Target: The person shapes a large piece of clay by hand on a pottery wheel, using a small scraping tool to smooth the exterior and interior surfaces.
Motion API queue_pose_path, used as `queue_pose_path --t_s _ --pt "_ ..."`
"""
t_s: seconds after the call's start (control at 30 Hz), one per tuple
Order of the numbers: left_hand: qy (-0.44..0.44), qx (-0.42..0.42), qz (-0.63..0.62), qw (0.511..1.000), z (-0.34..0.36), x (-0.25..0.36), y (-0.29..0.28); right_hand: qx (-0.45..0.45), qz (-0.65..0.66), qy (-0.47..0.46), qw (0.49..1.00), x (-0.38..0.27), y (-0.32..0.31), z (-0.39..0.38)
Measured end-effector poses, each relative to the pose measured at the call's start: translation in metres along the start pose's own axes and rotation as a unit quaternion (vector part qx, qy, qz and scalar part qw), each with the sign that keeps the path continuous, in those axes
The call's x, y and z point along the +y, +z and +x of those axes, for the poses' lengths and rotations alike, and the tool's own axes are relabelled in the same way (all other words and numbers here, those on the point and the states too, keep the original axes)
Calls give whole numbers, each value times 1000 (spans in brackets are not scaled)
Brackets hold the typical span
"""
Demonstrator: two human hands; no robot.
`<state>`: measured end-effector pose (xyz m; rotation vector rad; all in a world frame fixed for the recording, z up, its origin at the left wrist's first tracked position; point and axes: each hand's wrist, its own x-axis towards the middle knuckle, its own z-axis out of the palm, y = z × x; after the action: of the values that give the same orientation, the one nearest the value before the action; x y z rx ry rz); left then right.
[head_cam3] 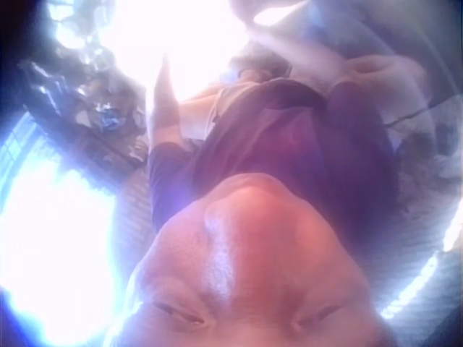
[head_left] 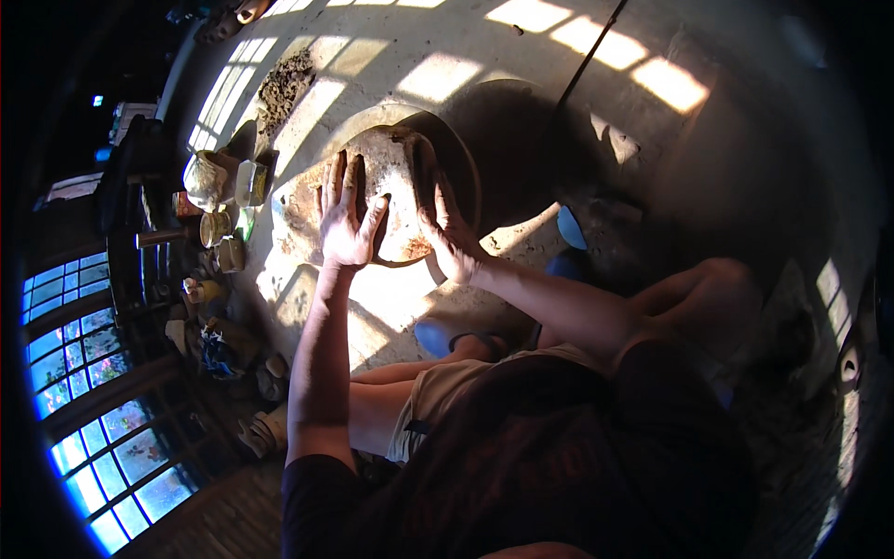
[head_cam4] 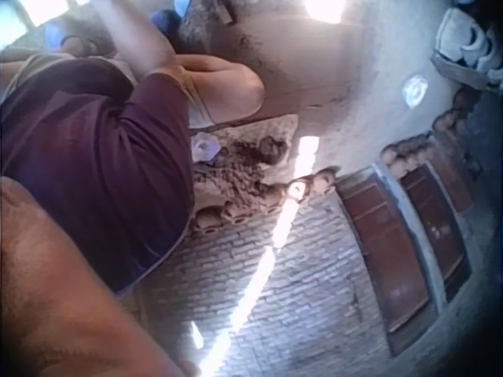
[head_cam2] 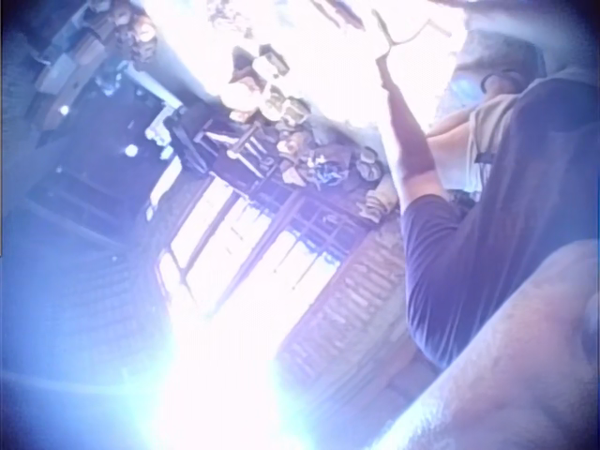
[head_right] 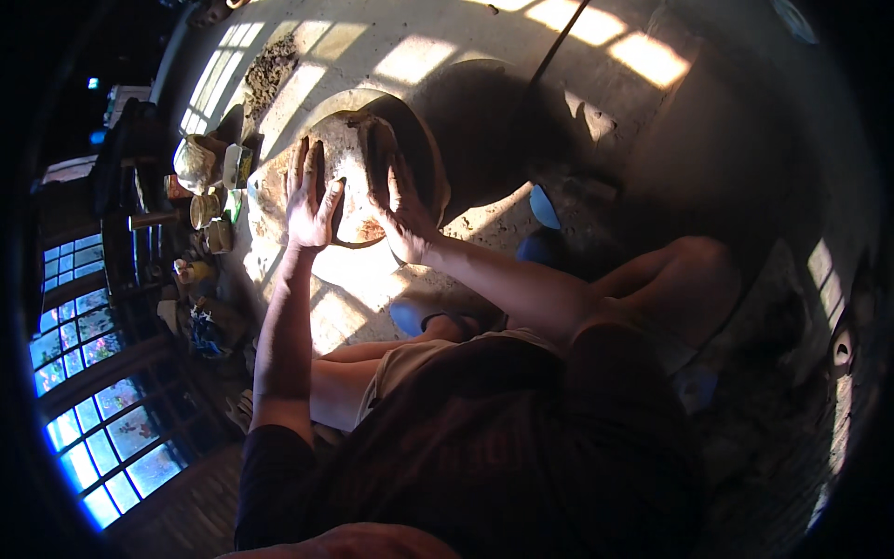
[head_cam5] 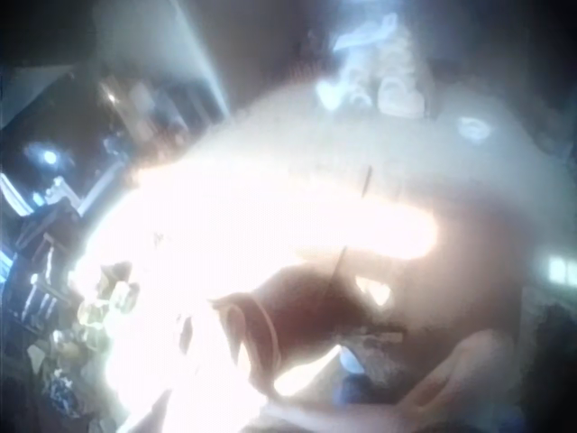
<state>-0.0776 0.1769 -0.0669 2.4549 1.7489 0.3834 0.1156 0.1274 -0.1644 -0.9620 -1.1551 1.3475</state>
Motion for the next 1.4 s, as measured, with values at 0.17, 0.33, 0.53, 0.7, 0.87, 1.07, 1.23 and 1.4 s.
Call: queue_pose_path --t_s 0.17,0.33,0.53,0.7,0.87,1.07,1.23,1.4 --pt "12 -1 -3 1000 -1 -9 0 90 -240 -99 962 1 -41 48" --pt "27 -3 -14 1000 1 -9 1 178 -280 -124 935 12 -40 151" --pt "17 7 1 1000 0 -1 -2 166 -234 -45 957 1 -29 154" --pt "-15 18 18 1000 -2 -7 4 141 -297 7 944 -24 3 129" --pt "-21 20 30 999 4 -5 11 175 -224 -75 956 -22 -30 134" --pt "-37 34 48 998 5 3 8 157 -266 -38 950 -26 -7 113" --pt "-38 30 40 998 6 4 8 125 -115 -77 982 -20 -24 102" --pt "-23 33 41 998 3 -2 4 113 36 -74 990 -11 -17 89"
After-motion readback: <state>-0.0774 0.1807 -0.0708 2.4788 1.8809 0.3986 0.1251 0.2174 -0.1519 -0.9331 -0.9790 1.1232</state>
